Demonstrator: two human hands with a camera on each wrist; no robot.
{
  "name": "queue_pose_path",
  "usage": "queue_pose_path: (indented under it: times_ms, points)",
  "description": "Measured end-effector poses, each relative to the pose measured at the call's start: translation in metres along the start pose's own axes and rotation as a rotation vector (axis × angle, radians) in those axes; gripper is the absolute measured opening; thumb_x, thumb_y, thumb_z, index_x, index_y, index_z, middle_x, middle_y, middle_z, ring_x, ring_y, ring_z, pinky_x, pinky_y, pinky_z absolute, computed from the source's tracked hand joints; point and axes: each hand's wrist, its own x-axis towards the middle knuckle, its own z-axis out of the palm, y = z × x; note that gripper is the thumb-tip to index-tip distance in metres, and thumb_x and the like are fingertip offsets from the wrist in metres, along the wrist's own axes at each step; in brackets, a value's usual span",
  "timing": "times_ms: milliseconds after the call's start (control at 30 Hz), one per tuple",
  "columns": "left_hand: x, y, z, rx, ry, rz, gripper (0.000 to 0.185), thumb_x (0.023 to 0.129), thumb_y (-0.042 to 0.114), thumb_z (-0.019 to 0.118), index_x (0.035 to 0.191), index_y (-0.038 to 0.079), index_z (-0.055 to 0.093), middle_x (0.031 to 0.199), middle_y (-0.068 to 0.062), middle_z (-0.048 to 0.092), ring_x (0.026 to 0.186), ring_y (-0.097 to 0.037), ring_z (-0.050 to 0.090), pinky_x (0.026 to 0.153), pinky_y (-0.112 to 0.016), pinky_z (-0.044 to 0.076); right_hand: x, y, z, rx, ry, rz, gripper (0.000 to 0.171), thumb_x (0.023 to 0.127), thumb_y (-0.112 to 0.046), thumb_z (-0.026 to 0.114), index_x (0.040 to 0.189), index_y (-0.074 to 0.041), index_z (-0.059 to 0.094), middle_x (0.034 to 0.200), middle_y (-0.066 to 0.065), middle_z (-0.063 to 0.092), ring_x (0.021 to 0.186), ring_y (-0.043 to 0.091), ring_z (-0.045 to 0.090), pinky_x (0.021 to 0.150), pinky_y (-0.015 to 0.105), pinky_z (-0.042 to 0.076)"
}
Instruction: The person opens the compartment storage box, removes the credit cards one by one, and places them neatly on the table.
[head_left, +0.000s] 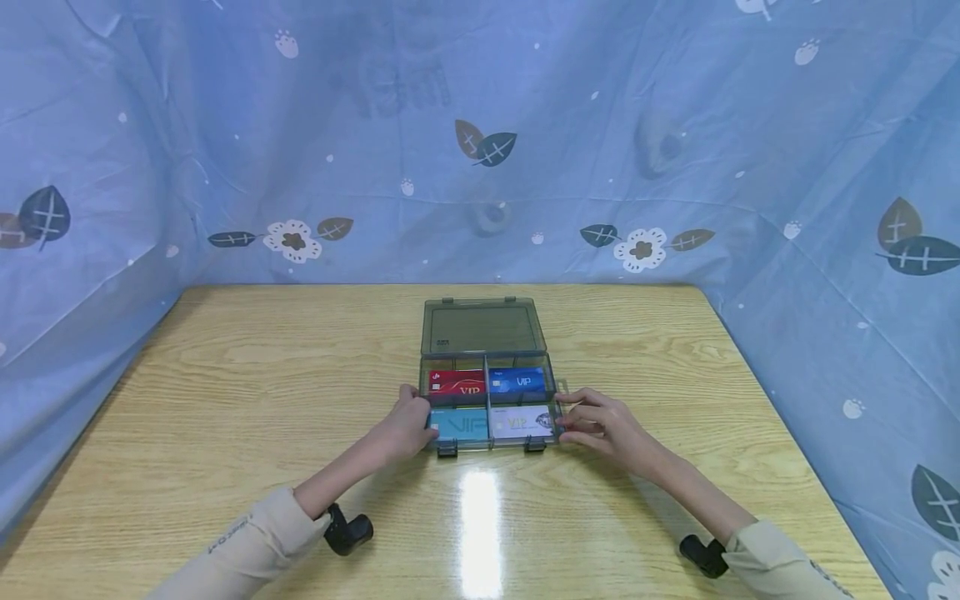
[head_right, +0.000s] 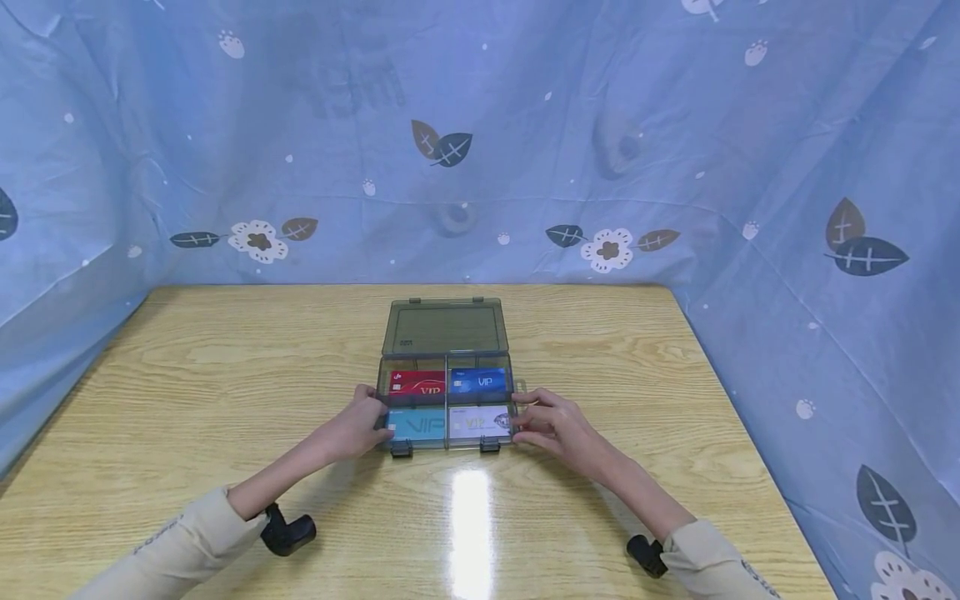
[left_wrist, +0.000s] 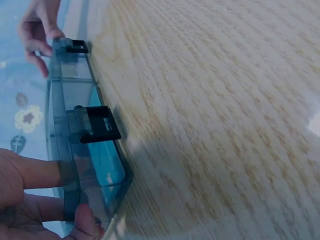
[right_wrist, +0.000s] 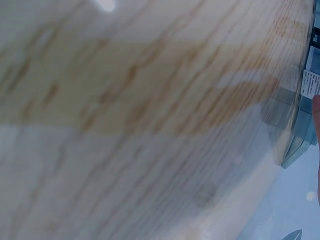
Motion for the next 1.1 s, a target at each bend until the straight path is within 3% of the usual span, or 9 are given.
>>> queue_pose_path:
  times_ms: [167, 367, 600, 833, 1100]
  points:
    - [0.000, -0.002, 0.001, -0.084, 0.011, -0.010, 0.015, 0.082, 0.004, 0.063, 0.078, -0.010, 0.058, 0.122, -0.032, 0.035, 0.118, -0.036, 0.033, 0.088, -0.043, 0.042, -0.003, 0.007, 0.001, -0.001, -0.002, -0.006, 0.019, 0.067, 0.001, 0.074, 0.084, -0.005, 0.068, 0.106, 0.021, 0.056, 0.079, 0.019, 0.065, 0.064, 0.020, 0.051]
    - [0.000, -0.002, 0.002, -0.147, 0.009, -0.033, 0.028, 0.083, 0.002, 0.061, 0.102, -0.018, 0.056, 0.123, -0.032, 0.037, 0.123, -0.038, 0.027, 0.096, -0.046, 0.036, -0.002, 0.008, 0.000, -0.008, -0.004, -0.013, 0.017, 0.069, -0.002, 0.074, 0.084, -0.006, 0.068, 0.106, 0.020, 0.057, 0.080, 0.018, 0.065, 0.066, 0.017, 0.050]
    - [-0.001, -0.002, 0.002, -0.171, 0.011, -0.028, 0.035, 0.085, 0.003, 0.058, 0.111, -0.020, 0.051, 0.121, -0.032, 0.041, 0.124, -0.039, 0.024, 0.100, -0.048, 0.028, -0.003, 0.008, 0.000, -0.011, -0.018, 0.010, 0.015, 0.071, -0.004, 0.073, 0.084, -0.006, 0.069, 0.106, 0.018, 0.057, 0.081, 0.016, 0.064, 0.068, 0.015, 0.049]
    - [-0.006, -0.004, 0.000, -0.214, 0.041, 0.027, 0.034, 0.084, 0.001, 0.058, 0.109, -0.021, 0.051, 0.114, -0.032, 0.048, 0.122, -0.042, 0.027, 0.101, -0.049, 0.026, -0.003, 0.009, 0.000, -0.022, -0.012, -0.001, 0.015, 0.070, -0.004, 0.073, 0.084, -0.007, 0.069, 0.106, 0.018, 0.057, 0.081, 0.015, 0.064, 0.067, 0.014, 0.049]
    - [-0.016, -0.003, -0.004, -0.301, 0.045, 0.025, 0.039, 0.087, 0.004, 0.055, 0.118, -0.019, 0.046, 0.125, -0.034, 0.040, 0.120, -0.042, 0.035, 0.097, -0.051, 0.032, -0.003, 0.010, 0.001, -0.031, -0.016, -0.001, 0.015, 0.071, -0.004, 0.073, 0.085, -0.008, 0.069, 0.107, 0.017, 0.057, 0.081, 0.014, 0.064, 0.067, 0.014, 0.049]
